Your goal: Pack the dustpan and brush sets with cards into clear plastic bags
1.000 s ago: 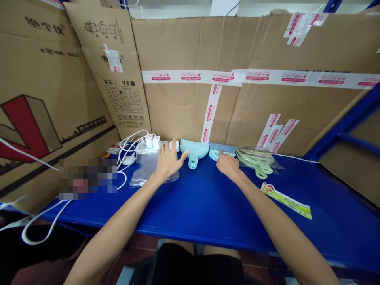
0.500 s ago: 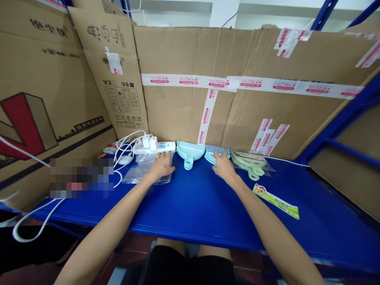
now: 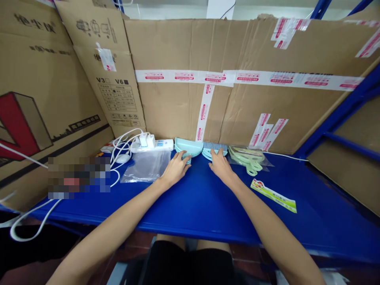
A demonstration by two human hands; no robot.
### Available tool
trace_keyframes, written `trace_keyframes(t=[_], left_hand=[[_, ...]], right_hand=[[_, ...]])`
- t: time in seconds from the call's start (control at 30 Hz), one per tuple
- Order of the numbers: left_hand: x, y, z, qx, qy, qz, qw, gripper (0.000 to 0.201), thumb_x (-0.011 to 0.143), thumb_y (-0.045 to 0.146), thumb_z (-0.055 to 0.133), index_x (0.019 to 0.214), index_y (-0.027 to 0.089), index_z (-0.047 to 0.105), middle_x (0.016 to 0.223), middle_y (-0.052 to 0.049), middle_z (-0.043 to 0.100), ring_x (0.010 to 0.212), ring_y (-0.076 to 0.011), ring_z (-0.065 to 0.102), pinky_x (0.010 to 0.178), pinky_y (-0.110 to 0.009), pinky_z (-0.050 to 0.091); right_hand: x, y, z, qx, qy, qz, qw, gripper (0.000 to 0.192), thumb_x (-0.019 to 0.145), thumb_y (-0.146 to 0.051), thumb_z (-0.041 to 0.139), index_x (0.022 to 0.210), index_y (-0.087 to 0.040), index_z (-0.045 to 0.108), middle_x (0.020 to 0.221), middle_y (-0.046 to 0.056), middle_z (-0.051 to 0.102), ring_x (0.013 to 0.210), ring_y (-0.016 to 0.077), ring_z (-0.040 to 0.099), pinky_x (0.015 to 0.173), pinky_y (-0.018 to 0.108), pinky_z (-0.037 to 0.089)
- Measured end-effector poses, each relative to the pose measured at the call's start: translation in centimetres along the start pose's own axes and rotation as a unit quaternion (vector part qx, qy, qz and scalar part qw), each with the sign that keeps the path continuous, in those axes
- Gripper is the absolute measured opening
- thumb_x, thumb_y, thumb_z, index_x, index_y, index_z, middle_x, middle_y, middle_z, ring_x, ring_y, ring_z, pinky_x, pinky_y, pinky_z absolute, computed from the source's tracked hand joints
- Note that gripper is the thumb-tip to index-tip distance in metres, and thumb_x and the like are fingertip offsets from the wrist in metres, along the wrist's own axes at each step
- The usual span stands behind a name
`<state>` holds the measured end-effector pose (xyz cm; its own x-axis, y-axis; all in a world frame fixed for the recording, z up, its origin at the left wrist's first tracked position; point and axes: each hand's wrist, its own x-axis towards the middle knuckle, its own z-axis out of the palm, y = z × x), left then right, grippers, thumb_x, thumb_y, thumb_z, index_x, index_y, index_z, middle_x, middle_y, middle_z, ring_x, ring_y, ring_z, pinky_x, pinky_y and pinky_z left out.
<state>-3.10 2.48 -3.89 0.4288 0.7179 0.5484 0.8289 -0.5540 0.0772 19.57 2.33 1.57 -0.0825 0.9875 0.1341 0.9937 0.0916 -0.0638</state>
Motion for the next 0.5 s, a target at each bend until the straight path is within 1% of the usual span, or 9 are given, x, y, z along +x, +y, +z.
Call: trace_keyframes(t=[0.13, 0.2, 0.23, 0.3, 0.33, 0.37, 0.4, 0.43, 0.5], left_hand=[[-0.2, -0.1, 1.4, -0.001, 0.0, -0.013, 1.0, 0.041, 0.105, 0.024, 0.056, 0.145, 0.012, 0.061, 0.152, -0.024, 0.056, 0.135, -0.037, 0.059, 0.11, -0.052, 0.056], [-0.3, 0.1, 1.5, 0.006, -0.001, -0.017, 1.0, 0.042, 0.106, 0.023, 0.055, 0.146, 0.013, 0.06, 0.154, -0.024, 0.056, 0.141, -0.0376, 0.055, 0.107, -0.051, 0.057], [-0.3, 0.2, 1.5, 0.009, -0.003, -0.019, 1.0, 0.042, 0.106, 0.023, 0.055, 0.146, 0.013, 0.06, 0.155, -0.024, 0.056, 0.143, -0.0377, 0.053, 0.105, -0.05, 0.058], [-0.2, 0.4, 1.2, 0.015, -0.008, -0.022, 1.0, 0.042, 0.106, 0.024, 0.055, 0.146, 0.014, 0.059, 0.155, -0.023, 0.056, 0.143, -0.0369, 0.052, 0.102, -0.048, 0.06], [-0.2, 0.5, 1.0, 0.017, -0.011, -0.023, 1.0, 0.042, 0.106, 0.024, 0.055, 0.147, 0.015, 0.059, 0.155, -0.023, 0.056, 0.143, -0.0363, 0.052, 0.101, -0.047, 0.06], [-0.1, 0.6, 0.8, 0.019, -0.015, -0.023, 0.999, 0.042, 0.106, 0.024, 0.055, 0.147, 0.015, 0.059, 0.155, -0.022, 0.056, 0.142, -0.0357, 0.053, 0.1, -0.046, 0.061], [0.0, 0.7, 0.6, 0.022, -0.02, -0.024, 0.999, 0.042, 0.106, 0.024, 0.056, 0.147, 0.015, 0.058, 0.155, -0.022, 0.056, 0.141, -0.0353, 0.054, 0.1, -0.045, 0.061], [0.1, 0.9, 0.4, 0.024, -0.024, -0.026, 0.999, 0.043, 0.106, 0.025, 0.056, 0.147, 0.015, 0.058, 0.155, -0.021, 0.056, 0.14, -0.0352, 0.054, 0.099, -0.045, 0.061], [0.2, 1.1, -0.2, 0.028, -0.022, -0.034, 0.999, 0.045, 0.106, 0.032, 0.058, 0.147, 0.015, 0.057, 0.154, -0.02, 0.058, 0.137, -0.0362, 0.055, 0.098, -0.047, 0.061]], right_hand=[[-0.2, -0.4, -0.4, -0.027, -0.006, -0.002, 1.0, 0.054, 0.1, -0.028, 0.067, 0.149, -0.015, 0.048, 0.145, 0.025, 0.047, 0.101, 0.0307, 0.075, 0.089, 0.038, 0.053], [-0.4, 0.1, -1.6, -0.041, -0.006, -0.002, 0.999, 0.056, 0.101, -0.045, 0.064, 0.148, -0.018, 0.051, 0.144, 0.025, 0.05, 0.106, 0.0351, 0.074, 0.091, 0.043, 0.053], [-0.5, 0.7, -2.5, -0.04, 0.005, 0.002, 0.999, 0.058, 0.102, -0.054, 0.059, 0.148, -0.019, 0.053, 0.142, 0.024, 0.053, 0.109, 0.0373, 0.073, 0.093, 0.046, 0.053], [-0.9, 2.9, -4.7, -0.019, 0.052, 0.024, 0.998, 0.063, 0.105, -0.068, 0.042, 0.144, -0.021, 0.056, 0.134, 0.022, 0.061, 0.115, 0.0394, 0.07, 0.095, 0.049, 0.052], [-1.1, 4.3, -5.7, -0.009, 0.093, 0.042, 0.995, 0.065, 0.106, -0.07, 0.033, 0.141, -0.022, 0.059, 0.131, 0.021, 0.064, 0.117, 0.0389, 0.069, 0.097, 0.05, 0.051], [-1.4, 5.9, -6.6, -0.008, 0.119, 0.071, 0.99, 0.066, 0.107, -0.069, 0.027, 0.136, -0.021, 0.061, 0.127, 0.02, 0.067, 0.118, 0.0385, 0.068, 0.098, 0.051, 0.051], [-1.7, 7.5, -7.2, -0.018, 0.129, 0.116, 0.985, 0.067, 0.107, -0.069, 0.026, 0.135, -0.019, 0.062, 0.126, 0.021, 0.068, 0.119, 0.0397, 0.067, 0.099, 0.053, 0.051], [-1.9, 8.9, -7.4, -0.032, 0.121, 0.161, 0.979, 0.069, 0.106, -0.07, 0.028, 0.136, -0.017, 0.062, 0.127, 0.024, 0.067, 0.121, 0.042, 0.066, 0.099, 0.055, 0.05], [-2.2, 11.0, -6.9, -0.046, 0.069, 0.242, 0.967, 0.075, 0.103, -0.073, 0.036, 0.142, -0.012, 0.056, 0.134, 0.03, 0.062, 0.127, 0.0464, 0.063, 0.101, 0.058, 0.049]])
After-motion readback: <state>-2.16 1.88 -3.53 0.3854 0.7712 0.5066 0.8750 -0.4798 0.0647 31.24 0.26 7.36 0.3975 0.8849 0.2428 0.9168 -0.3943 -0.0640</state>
